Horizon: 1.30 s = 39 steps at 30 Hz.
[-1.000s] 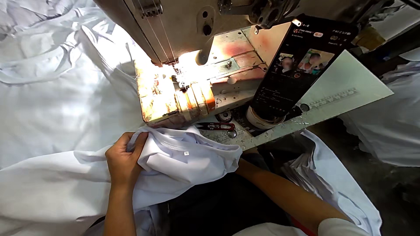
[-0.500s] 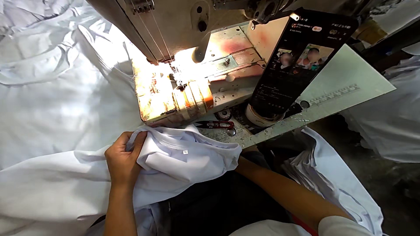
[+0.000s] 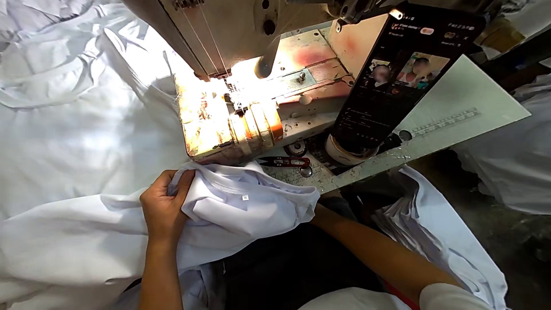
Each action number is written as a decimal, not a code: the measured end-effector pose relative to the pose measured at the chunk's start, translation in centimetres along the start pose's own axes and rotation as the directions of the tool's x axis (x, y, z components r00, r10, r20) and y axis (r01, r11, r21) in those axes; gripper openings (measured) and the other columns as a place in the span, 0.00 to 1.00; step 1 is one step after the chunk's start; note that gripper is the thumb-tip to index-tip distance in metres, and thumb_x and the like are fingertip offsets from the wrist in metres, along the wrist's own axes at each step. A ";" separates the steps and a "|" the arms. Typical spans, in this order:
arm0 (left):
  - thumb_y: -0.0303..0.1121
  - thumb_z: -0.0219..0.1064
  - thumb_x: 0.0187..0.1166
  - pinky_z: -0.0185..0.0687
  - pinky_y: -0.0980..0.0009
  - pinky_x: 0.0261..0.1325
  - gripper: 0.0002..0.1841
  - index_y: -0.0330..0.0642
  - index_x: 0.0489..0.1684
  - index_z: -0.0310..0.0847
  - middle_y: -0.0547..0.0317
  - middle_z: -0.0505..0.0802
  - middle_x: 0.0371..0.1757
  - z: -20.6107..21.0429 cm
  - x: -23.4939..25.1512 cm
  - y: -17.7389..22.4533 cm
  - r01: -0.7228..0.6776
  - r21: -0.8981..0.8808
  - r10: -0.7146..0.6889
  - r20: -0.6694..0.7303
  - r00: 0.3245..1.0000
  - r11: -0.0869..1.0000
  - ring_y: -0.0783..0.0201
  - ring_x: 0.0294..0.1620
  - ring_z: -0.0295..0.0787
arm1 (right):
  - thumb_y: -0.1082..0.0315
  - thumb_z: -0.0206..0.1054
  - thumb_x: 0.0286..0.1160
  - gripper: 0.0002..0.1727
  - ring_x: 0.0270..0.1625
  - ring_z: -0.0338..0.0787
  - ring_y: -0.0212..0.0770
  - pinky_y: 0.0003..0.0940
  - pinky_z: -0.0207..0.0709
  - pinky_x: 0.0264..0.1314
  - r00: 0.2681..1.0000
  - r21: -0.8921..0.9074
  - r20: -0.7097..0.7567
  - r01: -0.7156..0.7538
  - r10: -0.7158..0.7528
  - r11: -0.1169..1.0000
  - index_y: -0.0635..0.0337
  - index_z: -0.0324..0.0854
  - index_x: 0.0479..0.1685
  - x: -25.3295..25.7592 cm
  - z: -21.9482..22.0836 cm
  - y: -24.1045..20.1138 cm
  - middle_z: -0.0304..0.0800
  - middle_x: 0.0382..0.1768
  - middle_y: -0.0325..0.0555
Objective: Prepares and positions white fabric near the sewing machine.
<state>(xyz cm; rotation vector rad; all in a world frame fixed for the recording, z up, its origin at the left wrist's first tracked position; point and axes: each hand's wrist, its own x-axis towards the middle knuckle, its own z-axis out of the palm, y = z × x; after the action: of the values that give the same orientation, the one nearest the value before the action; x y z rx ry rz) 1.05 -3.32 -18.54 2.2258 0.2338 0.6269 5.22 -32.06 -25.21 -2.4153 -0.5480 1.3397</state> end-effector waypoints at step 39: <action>0.39 0.68 0.81 0.68 0.94 0.32 0.12 0.37 0.35 0.83 0.77 0.81 0.24 -0.1 -0.1 0.1 0.019 0.007 -0.019 -0.001 1.000 1.000 0.95 0.26 0.73 | 0.64 0.57 0.89 0.26 0.84 0.71 0.50 0.41 0.57 0.87 0.985 0.276 -0.128 -0.076 0.115 0.958 0.72 0.71 0.78 0.9 1.9 0.1 0.75 0.80 0.60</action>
<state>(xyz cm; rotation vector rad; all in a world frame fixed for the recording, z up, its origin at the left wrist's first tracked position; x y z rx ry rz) 0.86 -3.33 -18.48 2.2278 0.2574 0.6177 4.06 -31.50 -26.89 -2.3113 -0.1973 1.1788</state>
